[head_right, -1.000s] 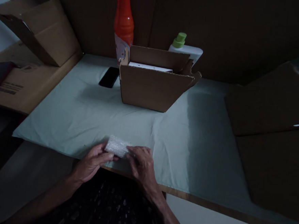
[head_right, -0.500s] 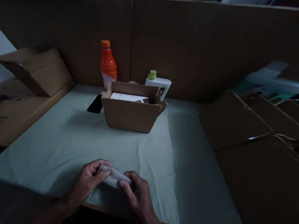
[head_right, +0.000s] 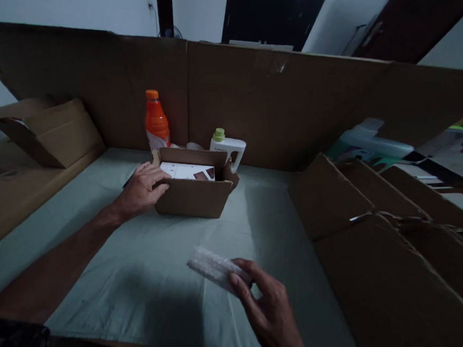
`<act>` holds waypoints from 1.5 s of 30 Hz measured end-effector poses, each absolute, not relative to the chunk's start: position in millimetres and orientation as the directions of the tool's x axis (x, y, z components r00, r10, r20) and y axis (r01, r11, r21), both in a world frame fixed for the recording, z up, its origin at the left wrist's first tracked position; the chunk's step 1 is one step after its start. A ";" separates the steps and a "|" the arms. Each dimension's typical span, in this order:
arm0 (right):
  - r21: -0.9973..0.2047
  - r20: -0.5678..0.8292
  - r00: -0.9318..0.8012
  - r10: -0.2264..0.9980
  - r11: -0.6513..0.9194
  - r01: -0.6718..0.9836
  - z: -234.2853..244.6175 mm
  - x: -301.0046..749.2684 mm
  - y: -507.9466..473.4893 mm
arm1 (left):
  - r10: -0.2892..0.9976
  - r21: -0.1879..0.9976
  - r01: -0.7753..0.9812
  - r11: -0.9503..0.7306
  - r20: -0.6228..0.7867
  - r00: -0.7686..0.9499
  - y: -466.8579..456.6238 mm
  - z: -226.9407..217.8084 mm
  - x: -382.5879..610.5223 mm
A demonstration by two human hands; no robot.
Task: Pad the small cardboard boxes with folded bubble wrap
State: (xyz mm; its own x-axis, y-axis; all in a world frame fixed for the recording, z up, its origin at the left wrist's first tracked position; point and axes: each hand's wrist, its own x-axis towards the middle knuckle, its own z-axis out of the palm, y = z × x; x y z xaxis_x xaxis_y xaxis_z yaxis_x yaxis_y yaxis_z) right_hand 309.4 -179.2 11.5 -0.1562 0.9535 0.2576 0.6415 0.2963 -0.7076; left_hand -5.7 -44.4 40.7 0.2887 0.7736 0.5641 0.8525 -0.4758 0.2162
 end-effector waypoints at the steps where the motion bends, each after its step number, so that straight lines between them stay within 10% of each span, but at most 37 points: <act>1: -0.674 0.309 -0.143 0.940 0.323 0.665 21.2 314.5 -177.6 | 0.756 0.214 0.835 -0.508 0.574 0.313 -54.5 39.9 -6.6; 8: -0.347 0.494 -0.168 0.853 0.371 0.861 117.6 301.6 -150.4 | 0.714 0.231 0.778 -0.584 0.601 0.358 -154.7 44.1 -14.6; 14: 0.282 -0.060 -0.343 0.938 0.345 0.895 151.4 232.3 -104.6 | 0.721 0.254 0.770 -0.586 0.597 0.352 -188.8 42.1 -18.6; 17: 0.364 -0.206 -0.315 0.926 0.372 0.854 138.0 207.1 -89.7 | 0.714 0.255 0.767 -0.588 0.609 0.345 -188.2 40.9 -17.9; 29: 0.177 -0.100 -0.361 0.927 0.374 0.910 120.4 204.9 -78.4 | 0.695 0.188 0.807 -0.560 0.636 0.334 -175.7 39.6 -18.1; 35: -0.258 0.398 -0.306 0.865 0.426 0.867 123.9 255.3 -130.0 | 0.592 0.195 0.796 -0.573 0.771 0.237 -189.8 33.1 -19.4; 39: -0.463 0.555 -0.081 0.828 0.387 0.797 83.0 289.9 -179.5 | 0.543 0.305 0.740 -0.599 0.834 0.096 -217.9 13.8 -22.9; 45: -0.796 0.271 -0.115 0.956 0.290 0.532 6.5 284.3 -239.0 | 0.849 0.713 0.475 -0.516 0.501 0.168 -286.3 -45.2 -11.3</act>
State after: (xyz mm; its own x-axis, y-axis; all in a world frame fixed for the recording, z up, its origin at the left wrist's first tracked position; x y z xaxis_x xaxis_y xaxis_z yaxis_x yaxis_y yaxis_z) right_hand 284.3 -239.0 6.5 -0.1146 0.9557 0.2712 0.5319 0.2896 -0.7957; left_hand -11.3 -286.3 -45.2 0.1685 0.8487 0.5014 0.4745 -0.5157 0.7134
